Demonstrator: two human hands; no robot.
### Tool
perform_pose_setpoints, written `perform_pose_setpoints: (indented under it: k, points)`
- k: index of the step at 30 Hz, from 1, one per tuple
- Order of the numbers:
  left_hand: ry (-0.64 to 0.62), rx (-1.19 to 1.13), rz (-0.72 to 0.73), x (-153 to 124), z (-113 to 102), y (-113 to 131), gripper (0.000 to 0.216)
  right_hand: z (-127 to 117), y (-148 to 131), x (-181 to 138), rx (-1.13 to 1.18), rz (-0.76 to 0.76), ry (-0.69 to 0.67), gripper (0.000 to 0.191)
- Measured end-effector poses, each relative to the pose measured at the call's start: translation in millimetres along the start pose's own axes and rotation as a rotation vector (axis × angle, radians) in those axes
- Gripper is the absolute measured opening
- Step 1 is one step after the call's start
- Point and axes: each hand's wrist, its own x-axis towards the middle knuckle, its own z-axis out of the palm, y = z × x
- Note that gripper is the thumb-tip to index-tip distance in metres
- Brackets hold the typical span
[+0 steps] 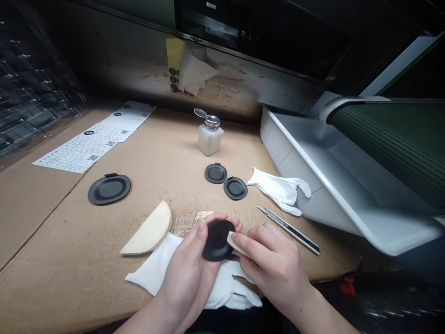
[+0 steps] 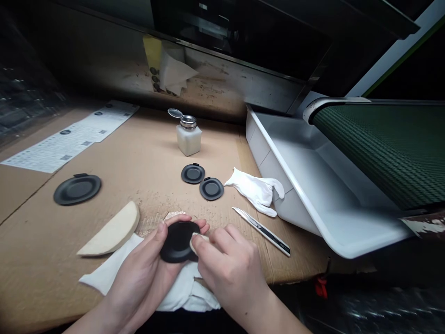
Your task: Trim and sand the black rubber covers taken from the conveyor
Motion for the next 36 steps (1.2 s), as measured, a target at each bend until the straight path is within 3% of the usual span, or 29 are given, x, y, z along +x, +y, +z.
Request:
perform_pose_setpoints:
  k: [6,11,18,23,28,36]
  points:
    - [0.09,0.047,0.026,-0.2,1.7,0.6,0.025,3.0,0.2,7.1,-0.032,0.027,0.049,0.022]
    - [0.012,-0.024,-0.007,-1.7,0.9,0.6,0.028,1.8,-2.1,2.8,-0.038,0.028,0.04,0.025]
    - [0.042,0.032,-0.002,-0.6,0.6,1.2,0.026,4.0,-2.3,2.9,-0.003,0.028,0.067,0.024]
    - [0.053,-0.042,0.015,0.2,3.3,1.5,0.027,-9.2,1.1,-17.9,0.17,0.084,0.023,0.025]
    - [0.093,-0.048,-0.008,-0.2,6.1,2.5,0.024,-18.4,11.4,-22.9,0.197,0.176,0.099,0.021]
    - [0.069,0.017,0.024,-1.7,9.1,3.2,0.024,-2.1,12.9,2.1,0.174,0.017,0.077,0.03]
